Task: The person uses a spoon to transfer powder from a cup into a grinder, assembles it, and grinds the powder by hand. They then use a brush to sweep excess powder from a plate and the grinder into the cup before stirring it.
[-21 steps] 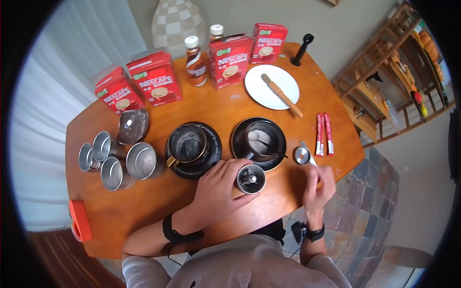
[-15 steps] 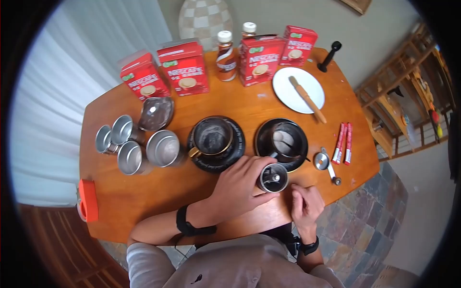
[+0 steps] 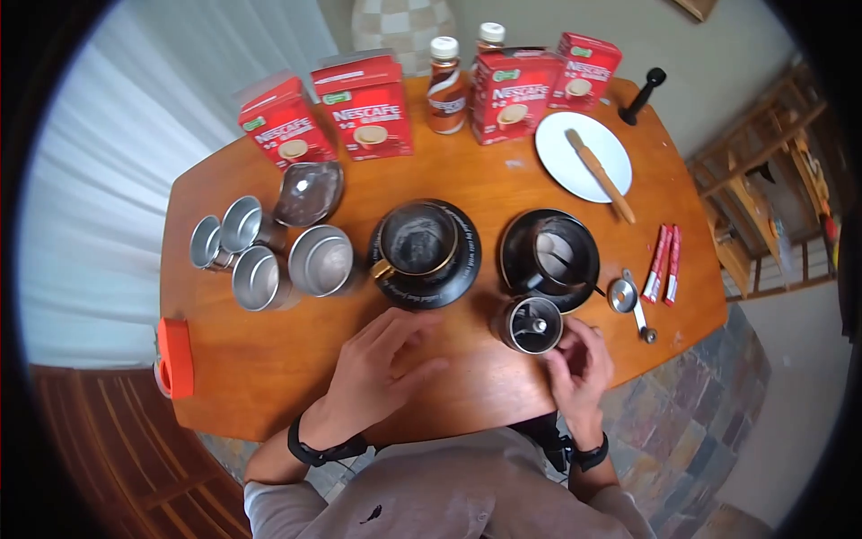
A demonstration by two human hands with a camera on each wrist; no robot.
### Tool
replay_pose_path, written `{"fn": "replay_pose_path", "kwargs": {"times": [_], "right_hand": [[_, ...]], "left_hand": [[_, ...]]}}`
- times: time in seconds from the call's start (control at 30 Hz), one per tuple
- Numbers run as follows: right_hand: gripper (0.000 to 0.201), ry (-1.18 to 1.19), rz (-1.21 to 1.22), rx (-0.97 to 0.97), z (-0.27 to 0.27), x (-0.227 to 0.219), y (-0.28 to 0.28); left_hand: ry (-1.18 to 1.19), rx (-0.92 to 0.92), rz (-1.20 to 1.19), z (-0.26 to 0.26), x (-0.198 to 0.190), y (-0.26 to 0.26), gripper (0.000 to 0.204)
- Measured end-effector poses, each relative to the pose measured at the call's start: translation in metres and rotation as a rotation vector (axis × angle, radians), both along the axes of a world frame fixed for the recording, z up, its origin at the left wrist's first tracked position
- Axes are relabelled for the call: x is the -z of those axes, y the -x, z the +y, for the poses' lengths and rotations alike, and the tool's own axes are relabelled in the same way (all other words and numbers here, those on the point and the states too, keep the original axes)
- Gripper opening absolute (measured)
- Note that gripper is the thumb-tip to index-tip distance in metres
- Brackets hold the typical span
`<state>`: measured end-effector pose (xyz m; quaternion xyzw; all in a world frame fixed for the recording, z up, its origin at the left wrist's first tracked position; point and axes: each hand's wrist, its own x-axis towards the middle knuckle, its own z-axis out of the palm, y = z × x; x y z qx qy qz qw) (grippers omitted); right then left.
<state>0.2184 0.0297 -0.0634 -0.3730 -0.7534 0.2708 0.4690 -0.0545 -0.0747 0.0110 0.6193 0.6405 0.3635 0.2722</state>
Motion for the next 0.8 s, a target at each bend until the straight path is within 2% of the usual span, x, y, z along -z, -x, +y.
{"fn": "replay_pose_path", "kwargs": {"times": [0.07, 0.17, 0.27, 0.4, 0.43, 0.5, 0.53, 0.57, 0.67, 0.77, 0.8], "right_hand": [[0.049, 0.028, -0.017, -0.009, -0.003, -0.003, 0.012], [0.047, -0.051, -0.131, -0.05, -0.001, -0.014, 0.015], [0.046, -0.072, -0.122, -0.041, -0.001, -0.012, 0.018], [0.044, -0.097, -0.162, -0.071, 0.001, -0.014, 0.016], [0.045, -0.061, -0.16, -0.075, 0.0, -0.012, 0.015], [0.046, -0.092, -0.166, -0.091, 0.0, -0.01, 0.013], [0.046, -0.114, -0.174, -0.096, 0.003, -0.01, 0.011], [0.044, -0.134, -0.155, -0.092, 0.003, -0.01, 0.011], [0.042, -0.12, -0.148, -0.101, 0.003, -0.013, 0.01], [0.041, -0.107, -0.142, -0.112, 0.004, -0.013, 0.01], [0.041, -0.104, -0.139, -0.106, 0.003, -0.013, 0.01]], "left_hand": [[0.04, 0.003, -0.01, 0.003, 0.0, -0.007, 0.067], [-0.098, 0.075, 0.083, 0.023, -0.005, -0.029, 0.081], [-0.195, 0.121, 0.117, 0.046, 0.003, -0.045, 0.088], [-0.155, 0.1, 0.033, 0.066, 0.016, -0.052, 0.078], [-0.194, 0.091, 0.033, 0.068, 0.016, -0.054, 0.07], [-0.216, 0.062, 0.017, 0.067, 0.011, -0.05, 0.068], [-0.233, 0.05, 0.005, 0.069, 0.007, -0.048, 0.067], [-0.373, 0.023, 0.054, 0.075, -0.001, -0.043, 0.062], [-0.327, -0.138, -0.17, 0.097, -0.035, -0.037, 0.057], [-0.079, -0.251, -0.102, 0.136, -0.065, -0.028, 0.053], [-0.12, -0.229, -0.072, 0.151, -0.062, -0.023, 0.053]]}}
